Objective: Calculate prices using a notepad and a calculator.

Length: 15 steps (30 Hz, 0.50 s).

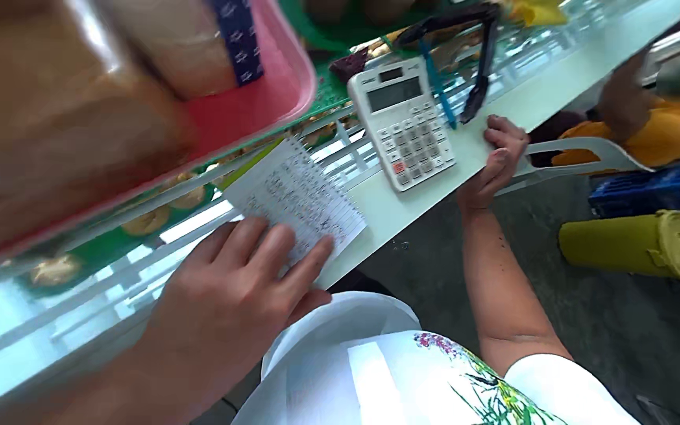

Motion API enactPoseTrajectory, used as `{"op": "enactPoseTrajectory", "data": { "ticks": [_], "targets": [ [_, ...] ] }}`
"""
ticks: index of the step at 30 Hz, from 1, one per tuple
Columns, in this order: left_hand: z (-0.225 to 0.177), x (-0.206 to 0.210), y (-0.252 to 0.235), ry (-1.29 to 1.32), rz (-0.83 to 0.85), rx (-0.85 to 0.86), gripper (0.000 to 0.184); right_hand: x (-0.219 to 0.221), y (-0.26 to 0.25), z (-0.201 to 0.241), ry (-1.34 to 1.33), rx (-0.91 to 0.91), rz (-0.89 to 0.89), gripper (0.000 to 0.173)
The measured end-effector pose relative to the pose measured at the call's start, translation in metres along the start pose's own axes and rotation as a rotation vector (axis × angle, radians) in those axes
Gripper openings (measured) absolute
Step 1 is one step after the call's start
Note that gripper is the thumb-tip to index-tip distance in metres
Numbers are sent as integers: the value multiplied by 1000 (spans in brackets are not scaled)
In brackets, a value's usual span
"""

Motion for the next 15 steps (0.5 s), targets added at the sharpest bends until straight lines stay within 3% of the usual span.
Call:
{"op": "enactPoseTrajectory", "data": {
  "ticks": [5,8,10,15],
  "targets": [
    [1,14,-2,64,-81,-45,41,-2,-2,9,5,124,59,48],
    [6,14,-6,76,-88,-26,37,-5,-7,31,-83,220,137,63],
    [9,14,-7,80,-67,-15,36,-7,-11,53,-200,182,128,71],
    [17,10,-3,198,68,-34,34,4,-9,90,-262,-8,174,67]
  ]
}}
Point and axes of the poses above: each hand's wrist, its own y-axis away from the middle knuckle, its own x-axis out of the palm, z = x × y, the point moved 6 cm from there along -y, towards the middle knuckle, and after that the axes turned 2 degrees about y, right-handed, at the moved point
